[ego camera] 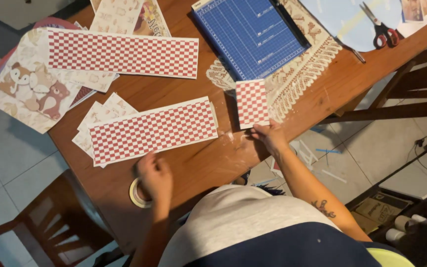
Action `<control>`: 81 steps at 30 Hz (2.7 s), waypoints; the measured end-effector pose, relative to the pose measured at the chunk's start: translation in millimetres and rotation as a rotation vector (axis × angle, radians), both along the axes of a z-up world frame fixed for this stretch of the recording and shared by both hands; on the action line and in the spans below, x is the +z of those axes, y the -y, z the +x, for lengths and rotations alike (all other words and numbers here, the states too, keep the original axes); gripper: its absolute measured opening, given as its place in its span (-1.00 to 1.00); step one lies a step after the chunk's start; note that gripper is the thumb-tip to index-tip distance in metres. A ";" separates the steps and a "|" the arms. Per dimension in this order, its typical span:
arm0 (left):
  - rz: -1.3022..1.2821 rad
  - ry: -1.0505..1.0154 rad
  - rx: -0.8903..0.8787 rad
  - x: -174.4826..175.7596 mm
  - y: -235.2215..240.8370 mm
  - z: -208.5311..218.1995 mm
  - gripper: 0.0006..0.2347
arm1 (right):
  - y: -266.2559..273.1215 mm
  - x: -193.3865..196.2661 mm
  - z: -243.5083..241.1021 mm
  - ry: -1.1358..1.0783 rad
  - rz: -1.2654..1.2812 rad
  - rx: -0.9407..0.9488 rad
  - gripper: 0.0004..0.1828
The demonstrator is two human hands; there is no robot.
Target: The person uses a paper trimmer to cut a sheet of red and white checkered paper on a blue cutting mat. They then apply clear tape to a blue folder and arrange the cut paper pieces on the table.
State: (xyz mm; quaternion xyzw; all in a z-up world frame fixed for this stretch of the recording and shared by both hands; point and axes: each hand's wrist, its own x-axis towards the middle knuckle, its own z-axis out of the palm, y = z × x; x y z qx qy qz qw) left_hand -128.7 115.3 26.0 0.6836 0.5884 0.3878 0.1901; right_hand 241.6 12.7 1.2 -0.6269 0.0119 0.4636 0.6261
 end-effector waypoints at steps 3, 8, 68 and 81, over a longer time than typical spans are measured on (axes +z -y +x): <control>0.074 -0.128 -0.317 1.7 -1.4 43.9 -0.70 | 5.8 -20.9 -20.1 -0.019 -0.031 0.038 -0.75; 0.257 -0.190 -0.590 -19.3 -4.7 93.3 -0.67 | 3.7 -37.5 -40.1 -0.027 -0.018 0.084 -0.73; 0.472 -0.324 -0.762 -60.2 -83.0 142.2 -0.82 | -21.5 -45.1 -18.0 0.473 -0.157 0.444 -0.77; 0.427 -0.319 -0.734 -54.5 -81.3 143.5 -0.76 | -28.3 -30.8 -25.2 0.438 -0.098 0.423 -0.76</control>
